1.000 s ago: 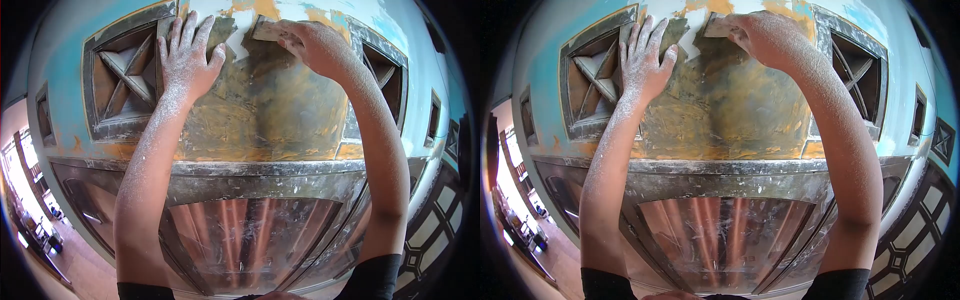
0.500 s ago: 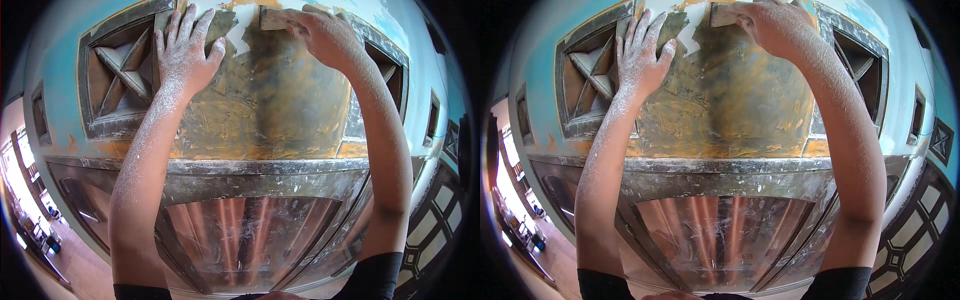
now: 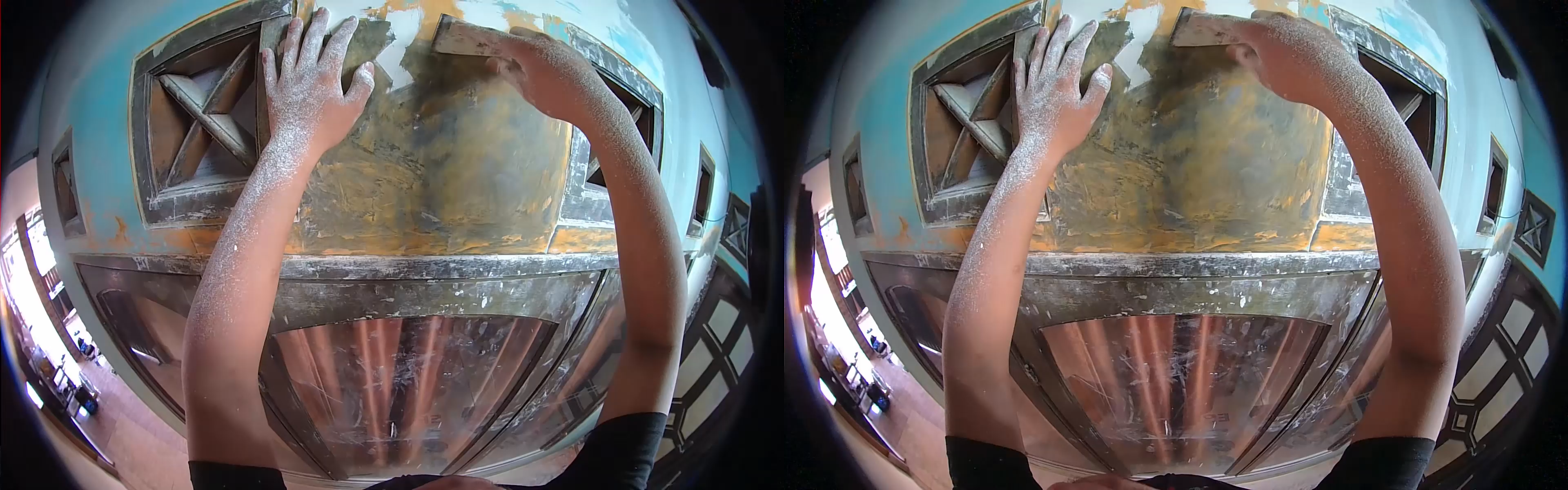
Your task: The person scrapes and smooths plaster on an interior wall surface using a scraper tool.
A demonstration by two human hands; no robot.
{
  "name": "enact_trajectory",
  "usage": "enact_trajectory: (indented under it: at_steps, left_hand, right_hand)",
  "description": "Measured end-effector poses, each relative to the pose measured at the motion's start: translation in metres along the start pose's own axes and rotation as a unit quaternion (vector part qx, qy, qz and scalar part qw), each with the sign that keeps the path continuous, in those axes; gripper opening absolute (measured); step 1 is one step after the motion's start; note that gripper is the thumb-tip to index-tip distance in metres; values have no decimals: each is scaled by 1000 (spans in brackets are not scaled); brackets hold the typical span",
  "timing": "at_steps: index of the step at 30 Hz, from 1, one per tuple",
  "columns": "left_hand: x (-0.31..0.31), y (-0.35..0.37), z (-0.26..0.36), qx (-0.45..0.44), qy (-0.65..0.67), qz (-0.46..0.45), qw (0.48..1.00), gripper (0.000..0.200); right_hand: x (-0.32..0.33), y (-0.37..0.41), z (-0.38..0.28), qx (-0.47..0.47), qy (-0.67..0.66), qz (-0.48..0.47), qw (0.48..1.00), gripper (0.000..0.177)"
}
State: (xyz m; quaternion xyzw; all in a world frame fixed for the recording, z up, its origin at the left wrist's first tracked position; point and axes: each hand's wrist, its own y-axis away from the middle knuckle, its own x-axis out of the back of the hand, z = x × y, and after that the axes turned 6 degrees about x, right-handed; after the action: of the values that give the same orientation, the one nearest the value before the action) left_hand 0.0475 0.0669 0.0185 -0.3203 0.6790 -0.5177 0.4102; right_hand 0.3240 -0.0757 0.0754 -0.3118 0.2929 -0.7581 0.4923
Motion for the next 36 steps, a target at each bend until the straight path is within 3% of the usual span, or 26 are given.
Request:
enact_trajectory:
  at_steps: [3, 5, 11, 13, 15, 18, 22, 24, 28, 30, 36]
  left_hand:
    - [1, 0, 0, 3, -1, -2, 1000, 62]
    - [0, -1, 0, 3, -2, -3, 1000, 62]
    - [0, -1, -3, -3, 5, -3, 1000, 61]
    - [0, -1, -2, -2, -2, -2, 1000, 61]
    - [0, -2, -3, -4, -4, -1, 1000, 61]
    - [0, -2, -2, -6, -1, -4, 1000, 60]
    - [1, -2, -3, -7, 0, -6, 1000, 60]
    - [0, -2, -4, -12, 4, -1, 1000, 60]
    - [-1, -2, -7, -19, 3, 2, 1000, 60]
    - [-2, -2, -7, -19, -3, 2, 1000, 59]
    - [1, -1, -5, -22, -2, 2, 1000, 59]
  right_hand:
    - [0, -1, 18, -45, 26, -56, 997, 42]
    - [-28, 4, 54, -15, 30, 27, 999, 39]
    - [2, 25, 32, -48, -156, 40, 986, 42]
    - [-9, 39, 28, -22, -155, 78, 985, 44]
    - [13, 52, 2, -104, -197, -38, 974, 46]
    - [17, 56, -30, -132, -164, -74, 975, 49]
    - [32, 44, -55, -203, -265, -134, 933, 52]
    - [11, 42, -56, -134, -206, -12, 969, 49]
    - [10, 37, -55, -154, -187, -42, 969, 43]
    - [3, 36, -57, -114, -136, 48, 983, 38]
    - [9, 31, -61, -140, -155, 5, 978, 32]
